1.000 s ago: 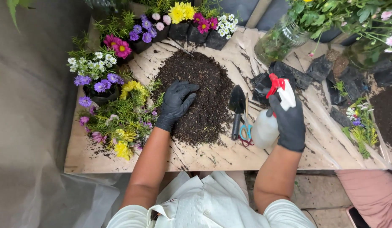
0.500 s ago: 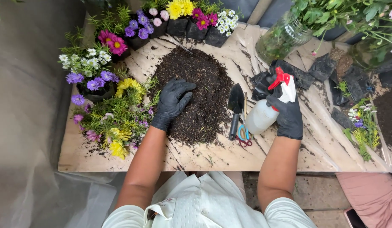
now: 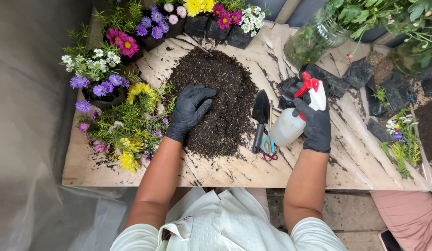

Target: The person arranges small flowers into a black plastic pot filled with soil. They place purple and white flowers into the pot, adjust the arrangement, and then spray water onto the soil and flowers using a spray bottle.

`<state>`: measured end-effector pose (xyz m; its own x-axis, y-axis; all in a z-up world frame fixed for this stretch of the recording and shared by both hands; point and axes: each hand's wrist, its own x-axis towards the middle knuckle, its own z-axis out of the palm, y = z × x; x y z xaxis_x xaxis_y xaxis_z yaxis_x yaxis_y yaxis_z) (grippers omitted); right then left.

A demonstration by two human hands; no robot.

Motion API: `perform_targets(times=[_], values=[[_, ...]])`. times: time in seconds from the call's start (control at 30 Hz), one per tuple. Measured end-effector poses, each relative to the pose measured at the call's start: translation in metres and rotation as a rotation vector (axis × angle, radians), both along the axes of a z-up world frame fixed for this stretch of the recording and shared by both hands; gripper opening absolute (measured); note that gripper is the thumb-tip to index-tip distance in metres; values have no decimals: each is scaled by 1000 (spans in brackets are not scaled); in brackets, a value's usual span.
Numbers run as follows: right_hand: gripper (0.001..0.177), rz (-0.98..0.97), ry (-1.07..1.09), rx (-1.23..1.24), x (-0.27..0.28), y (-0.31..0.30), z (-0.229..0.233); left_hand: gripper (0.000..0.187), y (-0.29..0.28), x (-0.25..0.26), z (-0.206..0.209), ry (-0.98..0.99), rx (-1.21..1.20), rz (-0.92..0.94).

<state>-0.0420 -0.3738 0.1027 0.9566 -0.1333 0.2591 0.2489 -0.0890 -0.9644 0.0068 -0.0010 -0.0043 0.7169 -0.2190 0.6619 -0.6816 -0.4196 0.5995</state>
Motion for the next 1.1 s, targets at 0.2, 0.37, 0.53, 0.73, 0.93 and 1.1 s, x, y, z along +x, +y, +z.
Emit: perform_targets(times=[0.2,0.37,0.53,0.73,0.93,1.1], values=[[64,-56,-12,13,24,-21,-39,22,3,-4,9,3,16,-23],[57,-17,19,-15,10,-13,-13,23,2,-2,4,13,20,-26],[54,-1,-11,57,21,-32,-39,23,3,-3,10,16,27,-36],[73,48,-28,91,21,-28,-34,23,2,-3,6,17,14,-35],[74,11,-25,37,29,-42,-51,23,2,-3,8,11,-8,-36],[85,57,-25,81,30,-33,-49,23,1,-5,14,25,-24,-36]])
